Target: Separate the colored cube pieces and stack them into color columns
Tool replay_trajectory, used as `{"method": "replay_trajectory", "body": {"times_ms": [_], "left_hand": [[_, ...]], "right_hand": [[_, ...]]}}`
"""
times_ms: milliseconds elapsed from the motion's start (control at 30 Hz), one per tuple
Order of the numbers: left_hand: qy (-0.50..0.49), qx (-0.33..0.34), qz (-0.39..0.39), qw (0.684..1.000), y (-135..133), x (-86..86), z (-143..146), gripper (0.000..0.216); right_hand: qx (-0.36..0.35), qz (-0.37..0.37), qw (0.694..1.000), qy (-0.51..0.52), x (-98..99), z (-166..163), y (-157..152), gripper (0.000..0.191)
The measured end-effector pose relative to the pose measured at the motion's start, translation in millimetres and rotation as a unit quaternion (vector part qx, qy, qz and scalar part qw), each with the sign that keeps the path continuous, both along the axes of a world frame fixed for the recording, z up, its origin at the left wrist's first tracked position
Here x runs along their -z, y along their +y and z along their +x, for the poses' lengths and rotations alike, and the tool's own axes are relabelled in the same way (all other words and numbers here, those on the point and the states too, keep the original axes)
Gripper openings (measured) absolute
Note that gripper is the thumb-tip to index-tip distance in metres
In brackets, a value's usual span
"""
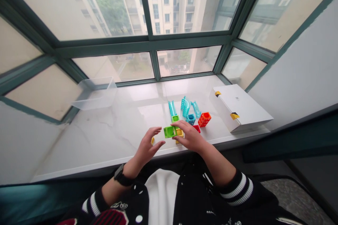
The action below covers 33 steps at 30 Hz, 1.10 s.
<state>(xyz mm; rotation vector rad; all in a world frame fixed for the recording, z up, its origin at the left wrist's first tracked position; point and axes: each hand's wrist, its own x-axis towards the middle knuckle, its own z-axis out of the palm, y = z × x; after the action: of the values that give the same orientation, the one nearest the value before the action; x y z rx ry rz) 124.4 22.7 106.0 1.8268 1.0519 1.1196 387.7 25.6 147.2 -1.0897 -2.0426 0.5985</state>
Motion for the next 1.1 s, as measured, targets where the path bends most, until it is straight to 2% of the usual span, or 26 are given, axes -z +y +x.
{"method": "replay_trajectory", "body": {"times_ms": [167, 300, 500, 700, 1100], "left_hand": [[-0.011, -0.028, -0.035, 0.999, 39, 17.7, 12, 0.038], [0.029, -0.01, -0.039, 0.999, 73, 38.3, 30, 0.048], [0.115, 0.028, -0.086, 0.989, 106, 61.7, 56, 0.065], [0.146, 0.035, -0.068, 0.986, 118, 65.4, 59, 0.057], [0.137, 0.028, -0.076, 0.987, 119, 64.2, 64, 0.047]], "right_hand": [[0.108, 0.012, 0.994, -0.017, 4.4, 35, 12, 0.045], [0.156, 0.007, 0.987, -0.039, 6.0, 49, 25, 0.044], [0.173, 0.021, 0.984, -0.047, 4.1, 46, 34, 0.041], [0.182, 0.021, 0.982, -0.037, 8.2, 46, 31, 0.043], [0.166, 0.012, 0.986, -0.027, 8.7, 46, 33, 0.044]]}}
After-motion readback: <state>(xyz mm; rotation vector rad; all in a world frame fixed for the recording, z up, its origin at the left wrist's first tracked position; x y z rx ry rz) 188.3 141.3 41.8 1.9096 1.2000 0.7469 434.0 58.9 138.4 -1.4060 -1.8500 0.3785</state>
